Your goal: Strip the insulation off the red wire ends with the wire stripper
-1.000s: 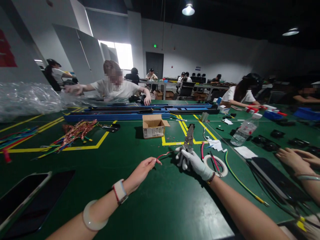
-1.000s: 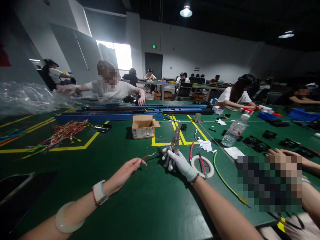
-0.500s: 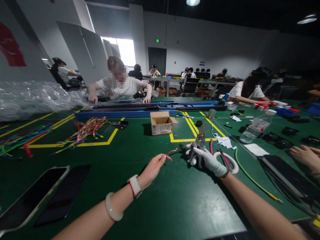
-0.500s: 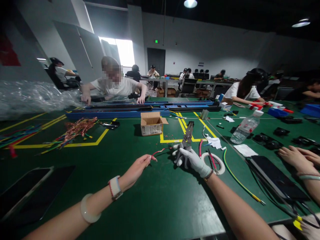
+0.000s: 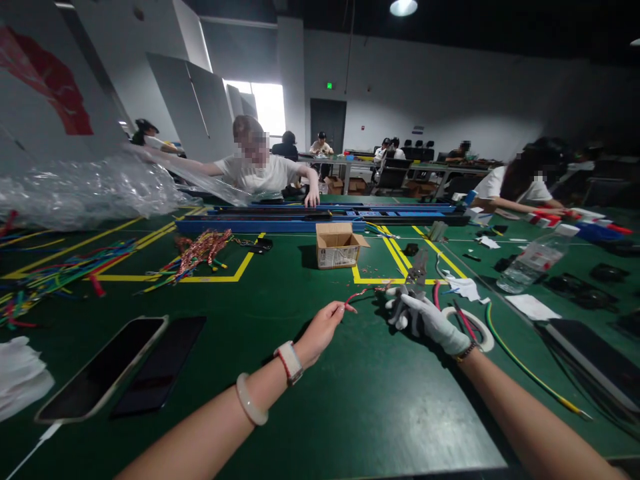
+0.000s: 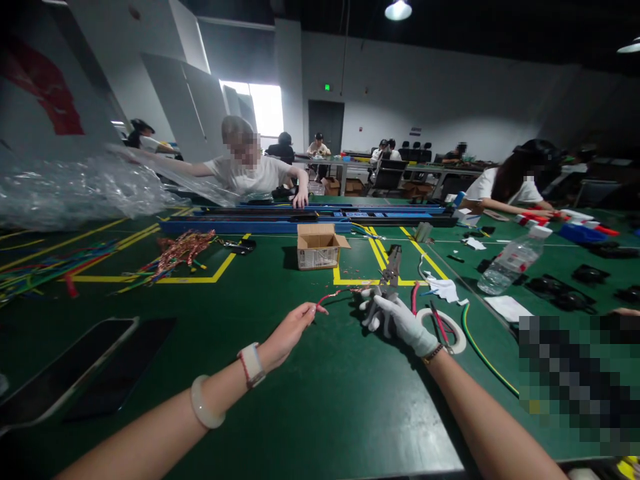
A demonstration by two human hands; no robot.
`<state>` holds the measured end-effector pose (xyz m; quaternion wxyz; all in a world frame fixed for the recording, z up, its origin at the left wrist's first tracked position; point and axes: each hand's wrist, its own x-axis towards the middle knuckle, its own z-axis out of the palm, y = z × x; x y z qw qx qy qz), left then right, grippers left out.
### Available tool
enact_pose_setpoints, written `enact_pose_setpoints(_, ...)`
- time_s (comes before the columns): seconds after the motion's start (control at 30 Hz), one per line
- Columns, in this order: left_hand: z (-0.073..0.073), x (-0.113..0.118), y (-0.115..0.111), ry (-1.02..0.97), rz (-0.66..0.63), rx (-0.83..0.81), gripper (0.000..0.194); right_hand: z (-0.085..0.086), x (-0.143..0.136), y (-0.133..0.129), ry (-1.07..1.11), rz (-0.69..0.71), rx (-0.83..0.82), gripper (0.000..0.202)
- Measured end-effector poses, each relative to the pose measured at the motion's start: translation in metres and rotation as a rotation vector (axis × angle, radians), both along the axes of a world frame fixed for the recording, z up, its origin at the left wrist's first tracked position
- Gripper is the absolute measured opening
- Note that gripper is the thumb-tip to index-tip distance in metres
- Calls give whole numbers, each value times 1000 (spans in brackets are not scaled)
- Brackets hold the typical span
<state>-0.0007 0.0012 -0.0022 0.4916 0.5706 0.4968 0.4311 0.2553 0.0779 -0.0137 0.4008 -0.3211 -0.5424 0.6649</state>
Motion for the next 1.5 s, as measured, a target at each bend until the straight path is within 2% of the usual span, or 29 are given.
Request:
enact_pose_setpoints(0.2,0,1,2,12,-11,5,32,6,-1,-2,-29,35,35,38)
enact_pose_setpoints(0.6,6,3,0,79,-20,-8,33,1,0,-1,-5,72,54,40)
enact_pose_setpoints(0.73,6,4,-2,56,35,-27,33,0,-3,-5,-44,64,71,41)
enact_pose_setpoints(0.9,10,7,-1,-65,150,-49,35,9,-11,-13,-59,139,99,42)
enact_pose_setpoints(1.07,22,17,8,-142,142,-47,39,23,-16,-14,-35,181,103,42)
enact_pose_setpoints(1.2,27,23,8,-66,89,-10,38,28,-17,-11,-41,107,160,39)
enact_pose_setpoints(1.33,20,21,4,73,50,47,35,28,-16,-14,-89,-1,234,36)
enact_pose_setpoints(1.43,14,18,0,146,16,70,33,27,-12,-15,-210,-84,308,36)
enact_pose_setpoints(1.5,13,17,-1,186,-1,84,29,27,-7,-14,-334,-156,435,36)
